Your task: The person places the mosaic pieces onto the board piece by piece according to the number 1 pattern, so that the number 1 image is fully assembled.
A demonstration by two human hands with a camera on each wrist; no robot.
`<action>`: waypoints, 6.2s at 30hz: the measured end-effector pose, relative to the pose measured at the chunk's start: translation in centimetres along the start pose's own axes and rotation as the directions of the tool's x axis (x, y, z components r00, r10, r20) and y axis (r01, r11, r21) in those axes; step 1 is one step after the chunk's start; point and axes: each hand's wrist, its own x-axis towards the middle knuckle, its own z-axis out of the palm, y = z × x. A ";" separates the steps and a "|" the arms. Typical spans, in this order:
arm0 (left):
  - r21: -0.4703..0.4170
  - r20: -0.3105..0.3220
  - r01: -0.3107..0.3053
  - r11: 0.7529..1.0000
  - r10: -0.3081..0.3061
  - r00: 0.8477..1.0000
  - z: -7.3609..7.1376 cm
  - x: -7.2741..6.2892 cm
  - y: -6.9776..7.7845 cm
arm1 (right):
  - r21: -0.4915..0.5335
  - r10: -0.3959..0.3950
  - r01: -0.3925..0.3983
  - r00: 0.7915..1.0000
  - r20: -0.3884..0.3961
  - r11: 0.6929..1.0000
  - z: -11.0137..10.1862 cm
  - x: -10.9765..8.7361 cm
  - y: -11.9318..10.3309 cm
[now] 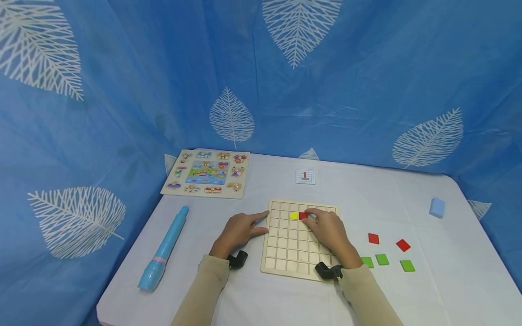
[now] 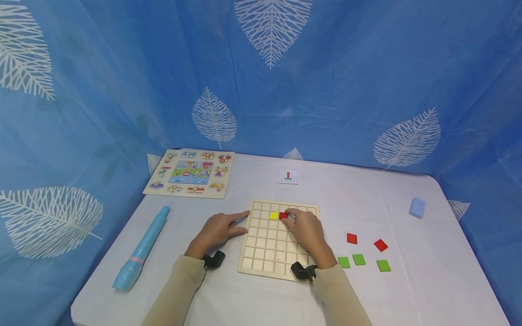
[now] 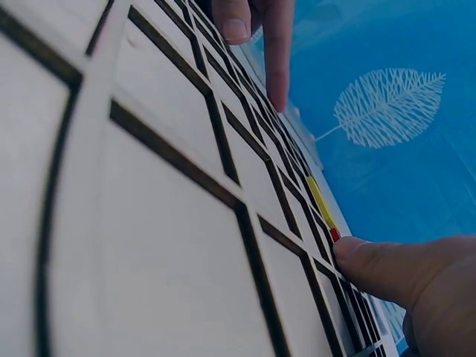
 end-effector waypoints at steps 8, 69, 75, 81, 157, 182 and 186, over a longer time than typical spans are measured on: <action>-0.002 -0.010 -0.011 1.000 0.011 1.000 -0.1 0.0 0.0 | -0.001 0.017 -0.017 1.000 0.007 1.000 -0.1 -0.1 0.0; -0.020 -0.028 -0.049 0.999 0.048 0.998 0.2 -0.1 -0.2 | -0.043 0.292 -0.294 0.955 -0.041 0.955 -10.1 -10.6 12.2; -0.020 -0.024 -0.050 0.999 0.049 0.999 0.1 -0.2 -0.5 | -0.024 0.296 -0.297 0.954 -0.052 0.954 -9.8 -10.5 12.1; -0.022 -0.031 -0.048 0.999 0.047 0.998 -0.1 -0.1 -0.3 | -0.021 0.284 -0.285 0.958 -0.046 0.958 -9.8 -10.4 12.0; 0.005 -0.052 -0.064 0.998 0.064 0.997 0.5 0.1 -0.1 | 0.027 -0.095 0.093 0.994 0.055 0.995 -5.8 -2.9 1.4; -0.025 -0.057 -0.064 0.998 0.062 0.996 0.6 -0.4 -0.4 | 0.059 -0.144 0.137 0.982 0.123 0.989 -1.1 -1.6 0.9; -0.014 -0.064 -0.067 0.998 0.066 0.996 0.6 -0.4 -0.5 | 0.043 -0.165 0.162 0.981 0.099 0.986 -0.7 -1.6 0.8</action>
